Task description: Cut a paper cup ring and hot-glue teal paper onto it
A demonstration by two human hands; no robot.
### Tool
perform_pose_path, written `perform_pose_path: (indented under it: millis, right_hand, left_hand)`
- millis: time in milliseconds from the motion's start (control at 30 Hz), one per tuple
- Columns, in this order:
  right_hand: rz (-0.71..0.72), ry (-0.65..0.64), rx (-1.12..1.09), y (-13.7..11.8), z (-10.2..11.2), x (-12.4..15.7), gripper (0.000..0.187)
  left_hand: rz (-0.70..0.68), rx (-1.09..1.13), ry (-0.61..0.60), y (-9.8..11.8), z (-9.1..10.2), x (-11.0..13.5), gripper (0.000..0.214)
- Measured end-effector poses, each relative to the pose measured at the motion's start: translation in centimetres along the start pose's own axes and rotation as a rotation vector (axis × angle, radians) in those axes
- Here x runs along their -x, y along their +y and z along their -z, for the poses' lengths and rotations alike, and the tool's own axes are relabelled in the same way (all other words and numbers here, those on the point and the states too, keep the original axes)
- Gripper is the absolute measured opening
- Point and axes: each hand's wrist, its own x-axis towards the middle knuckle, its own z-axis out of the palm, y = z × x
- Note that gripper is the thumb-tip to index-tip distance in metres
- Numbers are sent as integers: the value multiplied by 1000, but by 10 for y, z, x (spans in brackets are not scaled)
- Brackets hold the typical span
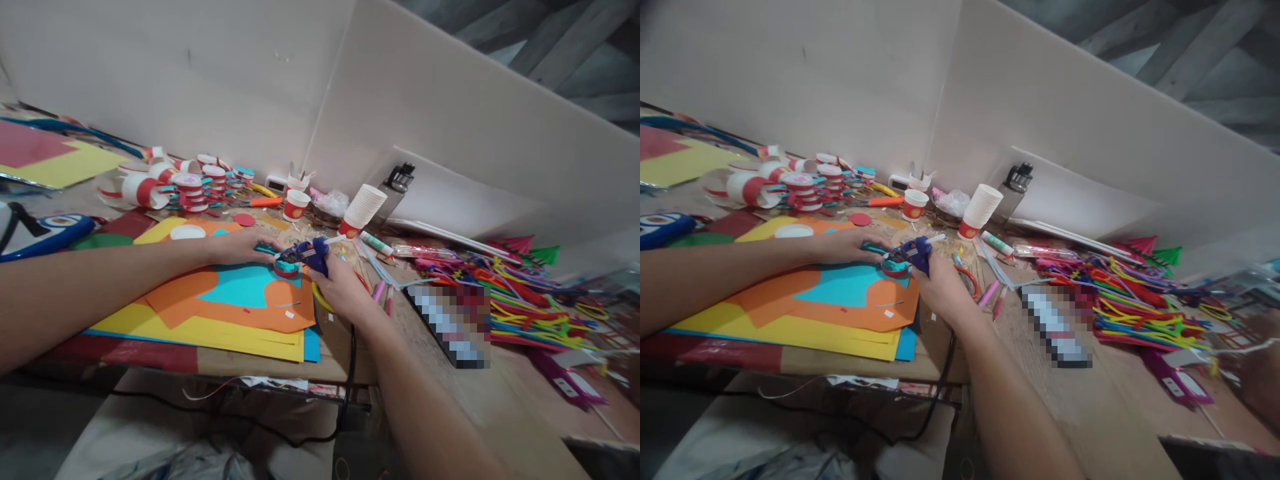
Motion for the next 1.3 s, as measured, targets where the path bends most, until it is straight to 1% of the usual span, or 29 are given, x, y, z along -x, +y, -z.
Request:
perform_pose_path:
  millis: [167,367,500,600,767,933,1167,1300]
  right_hand:
    - [-31,23,43,1,0,-1,28]
    - [-72,47,194,-8,11,9,24]
    - [-105,17,268,-16,16,14,25]
    - [-124,10,317,-20,14,15,27]
    - [-62,14,285,-27,6,13,26]
    - [-81,-29,272,-32,3,13,33]
    - [-78,2,299,-26,6,10,30]
    - [-119,2,366,-26,12,15,28]
  left_hand:
    - [17,-10,-8,1,0,1,45]
    - [36,-36,-23,3,1,1,43]
    - [21,-32,-26,4,2,1,42]
    - [37,-49,-23,5,2,1,42]
    - [82,-76,-37,6,2,1,45]
    - [40,-55,-23,3,1,0,44]
    - [55,-35,-26,7,2,1,43]
    - [53,-17,-31,13,3,2,40]
